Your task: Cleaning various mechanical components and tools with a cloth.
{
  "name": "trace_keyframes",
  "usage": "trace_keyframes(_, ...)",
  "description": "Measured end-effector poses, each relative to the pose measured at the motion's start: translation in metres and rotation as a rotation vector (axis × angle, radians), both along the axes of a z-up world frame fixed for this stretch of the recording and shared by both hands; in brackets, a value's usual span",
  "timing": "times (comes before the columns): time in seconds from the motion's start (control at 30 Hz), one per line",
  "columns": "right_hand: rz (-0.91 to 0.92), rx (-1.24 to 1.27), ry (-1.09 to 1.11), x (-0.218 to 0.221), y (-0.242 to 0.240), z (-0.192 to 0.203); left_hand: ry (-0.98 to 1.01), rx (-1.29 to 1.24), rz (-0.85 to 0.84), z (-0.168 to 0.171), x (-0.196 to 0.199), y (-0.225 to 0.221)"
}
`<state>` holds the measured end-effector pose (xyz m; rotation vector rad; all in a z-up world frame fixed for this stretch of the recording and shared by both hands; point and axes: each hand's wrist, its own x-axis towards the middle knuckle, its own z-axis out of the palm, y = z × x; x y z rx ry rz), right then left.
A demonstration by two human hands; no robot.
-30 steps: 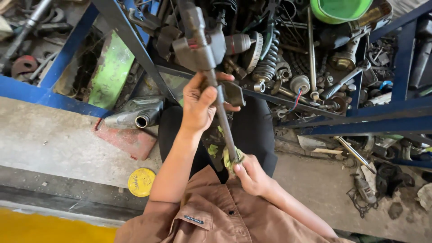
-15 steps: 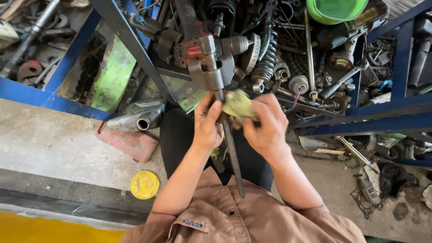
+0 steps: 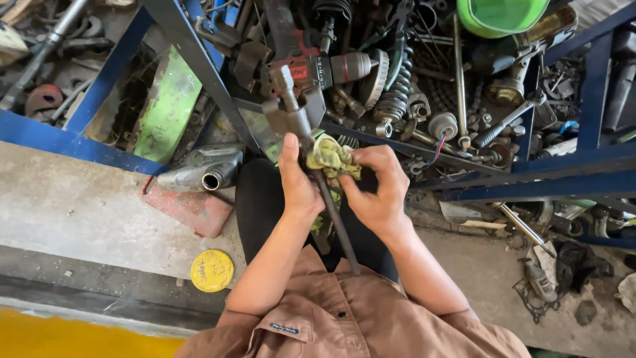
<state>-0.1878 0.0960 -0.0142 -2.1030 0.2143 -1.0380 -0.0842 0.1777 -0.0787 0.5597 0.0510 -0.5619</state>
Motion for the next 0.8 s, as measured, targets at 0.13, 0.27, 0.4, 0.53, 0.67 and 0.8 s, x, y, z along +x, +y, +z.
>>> trace_keyframes(0.13, 0.032, -0.075, 0.222, 0.007, 0.004, 0.033, 0.007, 0.04, -0.006, 0.013, 0.001, -0.001)
trace_keyframes(0.27, 0.12, -0.434, 0.136, 0.014, 0.003, 0.027, 0.032, 0.036, -0.022, 0.006, 0.003, 0.001)
trace_keyframes(0.4, 0.214, -0.556, 0.098, 0.0, -0.01, 0.015, -0.014, 0.101, 0.03, -0.002, 0.011, 0.01)
trace_keyframes(0.53, 0.252, -0.464, 0.105, -0.008, -0.011, 0.002, -0.124, 0.138, 0.074, -0.025, 0.015, 0.008)
trace_keyframes(0.67, 0.045, -0.407, 0.003, 0.006, 0.003, 0.015, -0.032, 0.177, 0.033, 0.011, 0.008, 0.006)
trace_keyframes(0.8, 0.182, -0.487, -0.058, 0.009, -0.008, 0.003, 0.053, 0.158, -0.005, 0.027, 0.006, 0.008)
